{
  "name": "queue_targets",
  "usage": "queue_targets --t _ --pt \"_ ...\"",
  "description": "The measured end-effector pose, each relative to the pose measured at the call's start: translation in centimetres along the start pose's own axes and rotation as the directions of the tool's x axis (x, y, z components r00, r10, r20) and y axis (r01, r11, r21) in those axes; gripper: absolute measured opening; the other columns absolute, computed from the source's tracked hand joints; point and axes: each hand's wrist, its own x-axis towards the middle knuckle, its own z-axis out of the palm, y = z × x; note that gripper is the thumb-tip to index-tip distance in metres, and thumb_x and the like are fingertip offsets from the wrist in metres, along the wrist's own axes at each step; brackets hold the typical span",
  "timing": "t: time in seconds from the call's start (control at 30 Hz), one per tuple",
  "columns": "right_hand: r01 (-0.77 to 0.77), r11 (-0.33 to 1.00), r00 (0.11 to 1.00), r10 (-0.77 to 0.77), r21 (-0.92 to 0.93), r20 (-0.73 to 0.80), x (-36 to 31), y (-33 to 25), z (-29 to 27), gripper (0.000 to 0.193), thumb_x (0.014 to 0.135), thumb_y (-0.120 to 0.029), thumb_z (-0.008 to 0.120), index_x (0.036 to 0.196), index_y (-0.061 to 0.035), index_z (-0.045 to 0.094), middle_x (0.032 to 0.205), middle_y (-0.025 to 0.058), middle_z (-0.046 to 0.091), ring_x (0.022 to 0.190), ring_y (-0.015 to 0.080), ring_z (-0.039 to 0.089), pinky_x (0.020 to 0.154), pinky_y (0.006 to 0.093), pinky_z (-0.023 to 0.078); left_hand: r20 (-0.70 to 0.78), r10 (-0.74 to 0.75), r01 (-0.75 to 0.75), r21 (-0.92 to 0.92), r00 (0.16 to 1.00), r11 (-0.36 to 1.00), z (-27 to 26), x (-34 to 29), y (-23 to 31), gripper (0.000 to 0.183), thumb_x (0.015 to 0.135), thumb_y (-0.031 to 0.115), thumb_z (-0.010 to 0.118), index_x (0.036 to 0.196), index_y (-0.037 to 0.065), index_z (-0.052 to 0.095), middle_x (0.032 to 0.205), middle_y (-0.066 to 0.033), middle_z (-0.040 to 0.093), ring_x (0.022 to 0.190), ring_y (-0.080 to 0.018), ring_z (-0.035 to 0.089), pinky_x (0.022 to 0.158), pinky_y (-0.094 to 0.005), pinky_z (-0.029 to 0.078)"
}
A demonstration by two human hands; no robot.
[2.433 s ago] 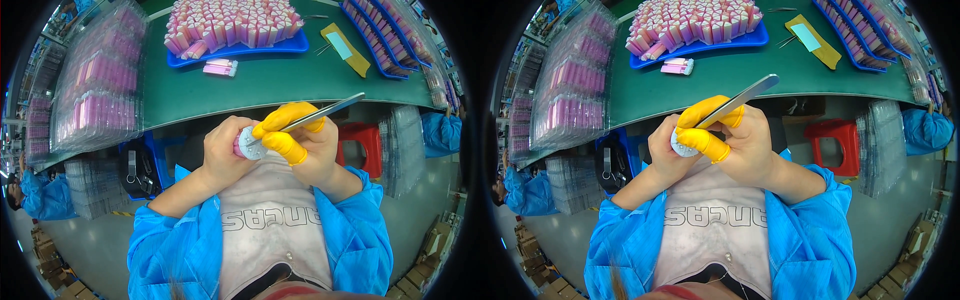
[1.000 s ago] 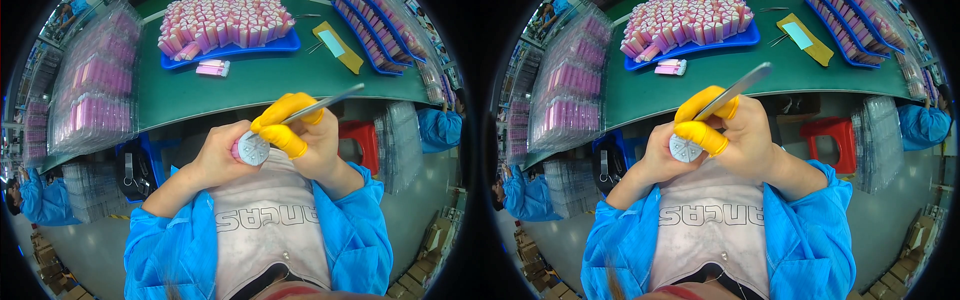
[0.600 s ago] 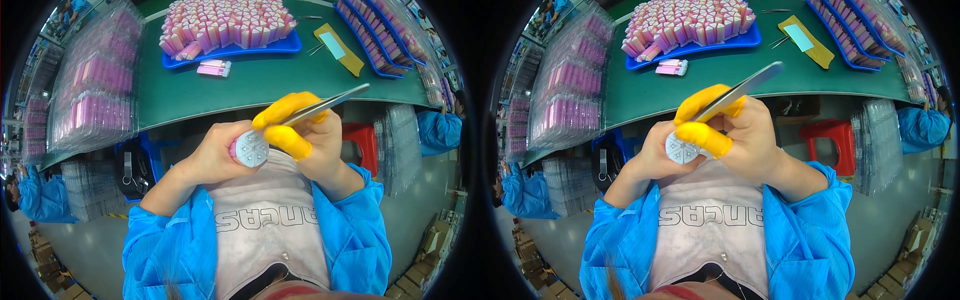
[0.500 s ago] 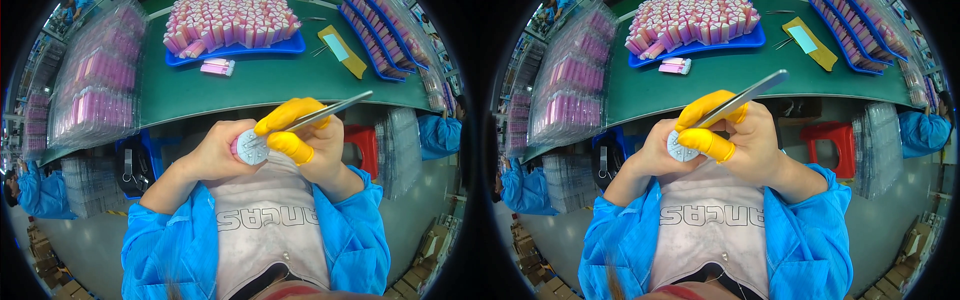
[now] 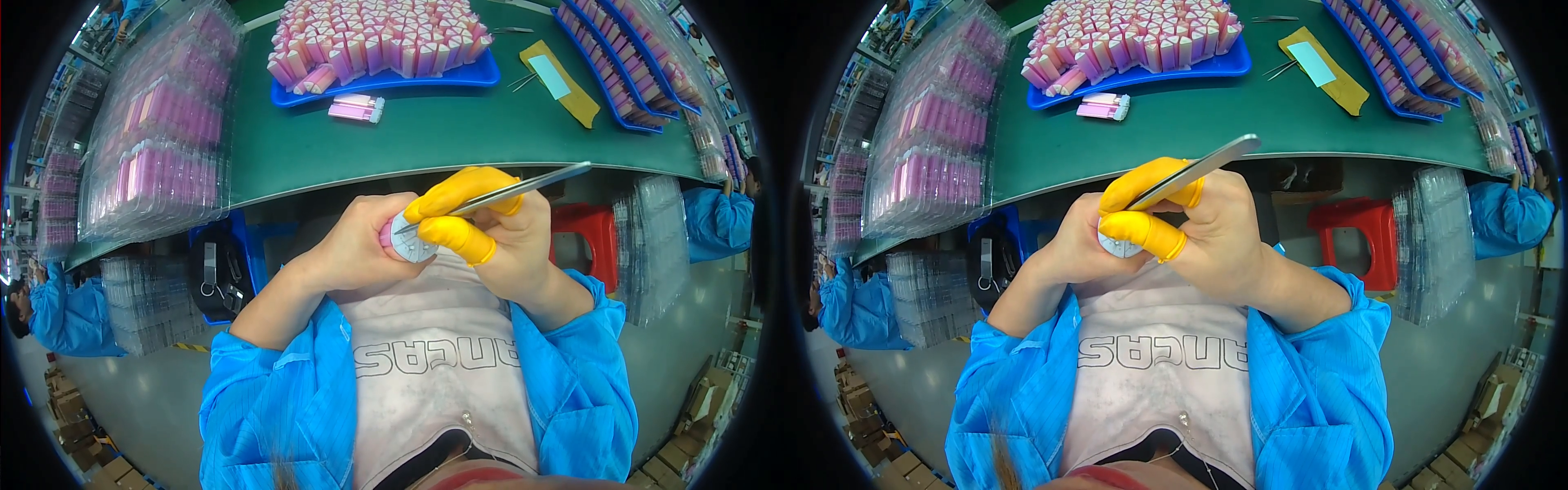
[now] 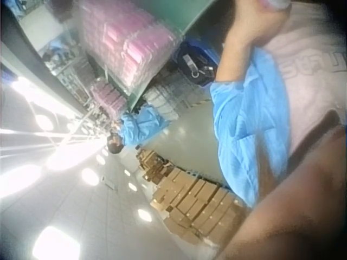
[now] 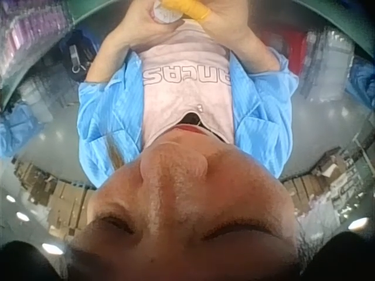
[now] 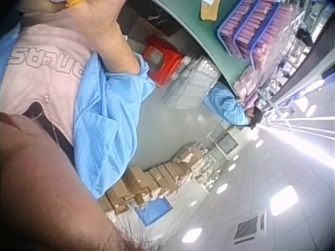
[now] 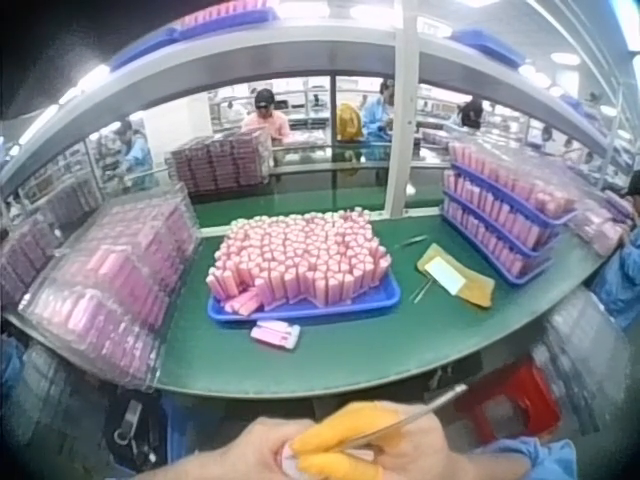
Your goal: The person assembles small plastic components at a worktable using tweezers.
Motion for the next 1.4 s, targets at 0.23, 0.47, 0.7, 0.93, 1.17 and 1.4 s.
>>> queue_targets --t 0.23,0.47,0.7,0.93,1.17,1.4 --pt "0.002 0.998 1.000 0.000 0.065 -0.031 0.05 0.33 -0.09 0.022 0.076 -0.007 0.067 0.093 0.0044 0.060 0.088 0.0100 0.061 0.078 0.0165 0.062 0.072 0.0245 0.050 0.010 -0.016 0.016 0.011 1.000 1.000 -0.18 -0.04 0.55 0.034 0.064 0.007 0.069 0.095 0.005 0.056 0.084 -0.0072 0.060 0.077 -0.0158 0.059 0.072 -0.0262 0.045" --pt "0.015 0.999 1.000 -0.016 0.049 0.005 0.06 0.54 -0.37 0.021 0.076 -0.007 0.066 0.092 0.0045 0.059 0.087 0.0101 0.061 0.078 0.0162 0.062 0.072 0.0249 0.050 0.045 -0.049 0.050 -0.010 0.998 0.999 -0.42 -0.04 0.61 0.032 0.065 0.008 0.069 0.094 0.005 0.056 0.084 -0.0067 0.060 0.077 -0.0153 0.059 0.072 -0.0261 0.045" --pt "-0.007 0.989 1.000 0.008 0.149 -0.004 0.05 0.46 -0.46 0.023 0.075 -0.002 0.065 0.096 0.0038 0.057 0.089 0.0131 0.061 0.083 0.0206 0.061 0.077 0.0298 0.049 0.051 -0.063 0.064 -0.016 0.997 0.998 -0.42 -0.13 0.69 0.033 0.065 0.008 0.068 0.096 0.004 0.056 0.084 -0.0070 0.060 0.078 -0.0148 0.059 0.073 -0.0260 0.045" --pt "-0.017 0.998 1.000 0.016 0.060 0.013 0.01 0.54 -0.49 0.022 0.075 -0.003 0.065 0.095 0.0035 0.058 0.088 0.0127 0.061 0.082 0.0205 0.061 0.077 0.0294 0.049 0.051 -0.069 0.069 0.002 0.996 0.998 -0.41 -0.12 0.71 0.035 0.065 0.008 0.068 0.097 0.004 0.056 0.085 -0.0072 0.060 0.078 -0.0147 0.058 0.074 -0.0263 0.045" --pt "0.018 0.995 1.000 -0.018 0.101 0.005 -0.02 0.76 -0.67 0.021 0.076 -0.005 0.066 0.093 0.0045 0.059 0.088 0.0102 0.061 0.080 0.0167 0.061 0.073 0.0255 0.050 0.072 -0.100 0.102 -0.020 0.992 0.995 -0.47 -0.15 0.80 0.032 0.065 0.008 0.067 0.095 0.004 0.056 0.084 -0.0065 0.060 0.077 -0.0132 0.057 0.073 -0.0258 0.044" --pt "0.036 0.997 0.999 -0.035 -0.061 0.022 -0.15 0.44 -0.55 0.018 0.076 -0.003 0.065 0.091 0.0045 0.059 0.086 0.0104 0.061 0.078 0.0163 0.061 0.072 0.0250 0.050 0.052 -0.124 0.125 -0.016 0.991 0.992 -0.03 -0.04 0.49 0.031 0.065 0.007 0.067 0.094 0.004 0.056 0.083 -0.0061 0.060 0.076 -0.0132 0.057 0.072 -0.0259 0.045"
